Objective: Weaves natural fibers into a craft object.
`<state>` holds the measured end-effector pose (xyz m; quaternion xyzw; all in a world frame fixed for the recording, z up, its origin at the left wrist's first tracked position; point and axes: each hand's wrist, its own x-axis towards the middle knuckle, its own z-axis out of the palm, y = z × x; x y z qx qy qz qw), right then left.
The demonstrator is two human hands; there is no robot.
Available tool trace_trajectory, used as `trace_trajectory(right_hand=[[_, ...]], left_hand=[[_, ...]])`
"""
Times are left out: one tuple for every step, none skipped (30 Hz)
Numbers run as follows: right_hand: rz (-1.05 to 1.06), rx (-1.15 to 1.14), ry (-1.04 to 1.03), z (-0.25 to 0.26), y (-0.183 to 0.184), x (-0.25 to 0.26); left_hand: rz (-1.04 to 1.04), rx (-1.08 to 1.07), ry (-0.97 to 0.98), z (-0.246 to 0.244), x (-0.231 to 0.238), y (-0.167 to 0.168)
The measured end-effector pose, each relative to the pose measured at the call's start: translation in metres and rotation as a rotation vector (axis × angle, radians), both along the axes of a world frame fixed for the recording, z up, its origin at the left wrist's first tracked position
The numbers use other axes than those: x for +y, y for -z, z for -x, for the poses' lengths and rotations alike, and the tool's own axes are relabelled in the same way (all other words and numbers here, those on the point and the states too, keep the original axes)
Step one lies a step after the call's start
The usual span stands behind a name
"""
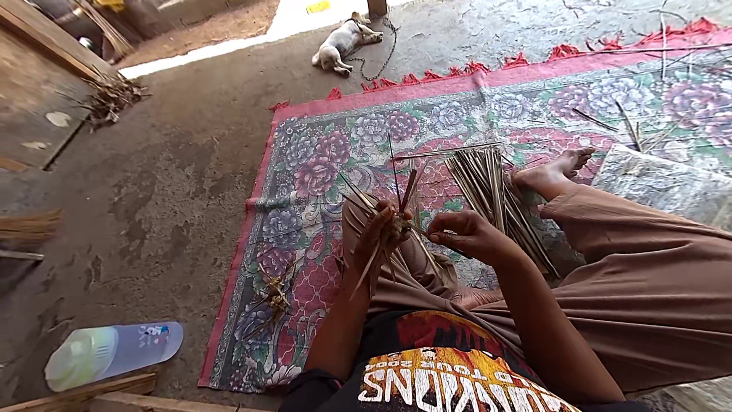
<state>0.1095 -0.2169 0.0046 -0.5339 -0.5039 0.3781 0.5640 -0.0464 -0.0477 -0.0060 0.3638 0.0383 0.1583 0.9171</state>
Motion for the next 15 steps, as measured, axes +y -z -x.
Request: trace_trajectory(right_hand=[[0.007, -0.016, 0.016, -0.001, 0.000, -0.002], [0.008, -0.035, 0.060, -0.003, -0.001, -0.003], [-0.002, -0.066, 0.127, -0.003, -0.001, -0.003], [-0.014, -0.123, 0.207, -0.003, -0.002, -0.003], [-0.026, -0.182, 0.291, -0.003, -0.003, -0.003], [-0.037, -0.248, 0.374, -0.004, -0.006, -0.003], [-0.056, -0.309, 0.446, -0.002, -0.009, -0.003], [-0.084, -0.371, 0.499, 0.000, -0.014, -0.004], [-0.118, -0.420, 0.522, 0.003, -0.017, -0.004], [-0.154, -0.451, 0.523, 0.006, -0.020, -0.003], [-0.182, -0.466, 0.507, 0.009, -0.020, -0.002], [-0.207, -0.467, 0.483, 0.012, -0.019, 0.000], [-0.230, -0.465, 0.464, 0.015, -0.017, 0.003], [-0.245, -0.473, 0.454, 0.018, -0.014, 0.006], [-0.249, -0.485, 0.454, 0.020, -0.012, 0.009]], left_hand=[[-0.022, 0.009, -0.020, 0.000, 0.001, -0.002], [-0.060, 0.000, -0.027, -0.001, 0.002, -0.005], [-0.120, -0.016, -0.018, -0.001, 0.005, -0.006], [-0.189, -0.024, -0.011, -0.001, 0.009, -0.009], [-0.259, -0.019, -0.027, -0.002, 0.011, -0.011], [-0.321, 0.010, -0.055, -0.003, 0.011, -0.015], [-0.370, 0.048, -0.082, -0.003, 0.008, -0.018], [-0.412, 0.077, -0.101, -0.002, 0.006, -0.018], [-0.448, 0.095, -0.111, -0.002, 0.004, -0.016], [-0.469, 0.105, -0.117, -0.003, 0.004, -0.014], [-0.480, 0.111, -0.118, -0.004, 0.003, -0.011], [-0.470, 0.109, -0.112, -0.005, 0.003, -0.009], [-0.453, 0.102, -0.096, -0.005, 0.005, -0.008], [-0.431, 0.097, -0.079, -0.004, 0.006, -0.008], [-0.414, 0.090, -0.057, -0.003, 0.008, -0.009]])
